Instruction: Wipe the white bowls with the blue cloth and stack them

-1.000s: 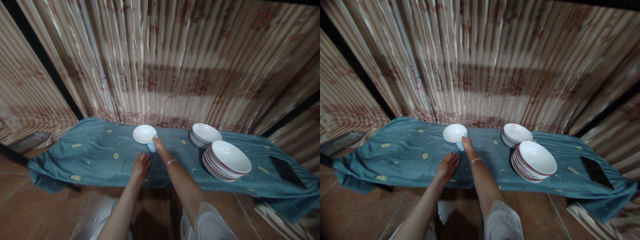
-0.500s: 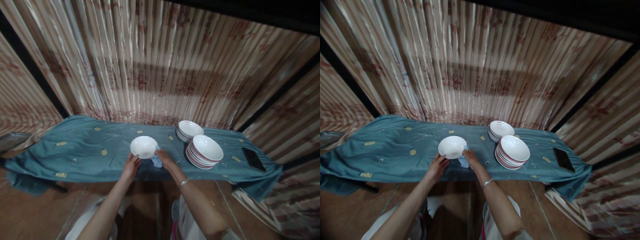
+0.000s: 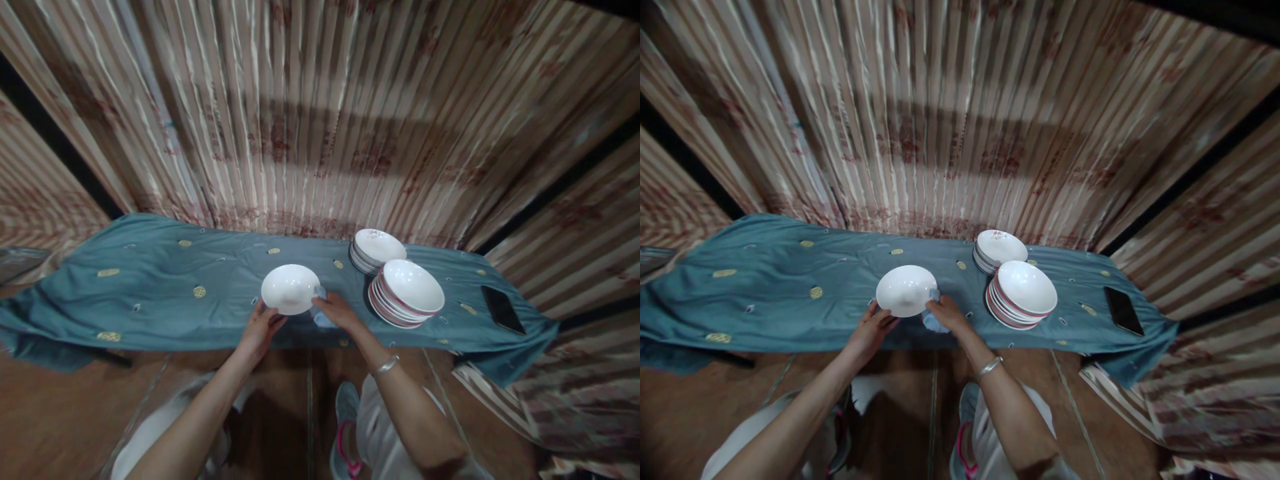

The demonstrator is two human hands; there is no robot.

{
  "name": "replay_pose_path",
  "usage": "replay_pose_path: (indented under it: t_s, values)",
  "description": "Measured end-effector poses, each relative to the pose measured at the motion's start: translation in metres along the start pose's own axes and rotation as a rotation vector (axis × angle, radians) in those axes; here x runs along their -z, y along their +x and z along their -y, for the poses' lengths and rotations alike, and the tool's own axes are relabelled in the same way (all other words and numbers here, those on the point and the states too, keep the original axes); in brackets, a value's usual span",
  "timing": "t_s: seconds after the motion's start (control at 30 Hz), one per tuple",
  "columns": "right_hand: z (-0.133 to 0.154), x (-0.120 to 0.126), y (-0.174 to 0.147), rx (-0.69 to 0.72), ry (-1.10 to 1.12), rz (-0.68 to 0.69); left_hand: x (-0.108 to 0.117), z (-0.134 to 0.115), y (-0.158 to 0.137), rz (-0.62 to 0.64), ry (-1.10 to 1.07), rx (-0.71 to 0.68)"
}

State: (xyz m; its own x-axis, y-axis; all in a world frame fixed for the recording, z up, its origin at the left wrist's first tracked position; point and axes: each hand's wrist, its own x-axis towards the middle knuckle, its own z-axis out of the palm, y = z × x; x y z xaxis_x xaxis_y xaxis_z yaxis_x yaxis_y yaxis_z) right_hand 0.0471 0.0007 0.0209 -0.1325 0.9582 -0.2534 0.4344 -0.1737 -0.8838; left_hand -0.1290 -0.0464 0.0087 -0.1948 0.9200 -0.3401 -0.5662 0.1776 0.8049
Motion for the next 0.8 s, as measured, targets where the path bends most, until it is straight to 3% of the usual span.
replay_pose_path:
  t_s: [0.13, 0.2, 0.27, 0.4, 0.67, 0.8]
  values:
    - [0.013, 0.025, -0.001, 0.181, -0.368, -0.252, -0.003, -0.001, 0.000, 0.013, -0.044, 0.031]
    - [0.021, 0.030, -0.003, 0.261, -0.392, -0.369, -0.004, 0.000, 0.000, 0.011, -0.030, 0.025]
    - [0.028, 0.026, -0.004, 0.387, -0.379, -0.399, -0.006, 0.003, 0.000, 0.020, -0.017, 0.015]
    - [0.031, 0.004, -0.002, 0.569, -0.467, -0.253, -0.009, 0.006, 0.000, 0.046, -0.022, 0.010]
    - [0.032, -0.013, 0.001, 0.544, -0.686, 0.012, -0.010, 0.004, 0.001, 0.117, 0.034, -0.005]
    - [0.035, -0.012, 0.007, 0.542, -0.667, 0.217, -0.010, 0.001, 0.002, 0.146, 0.048, -0.005]
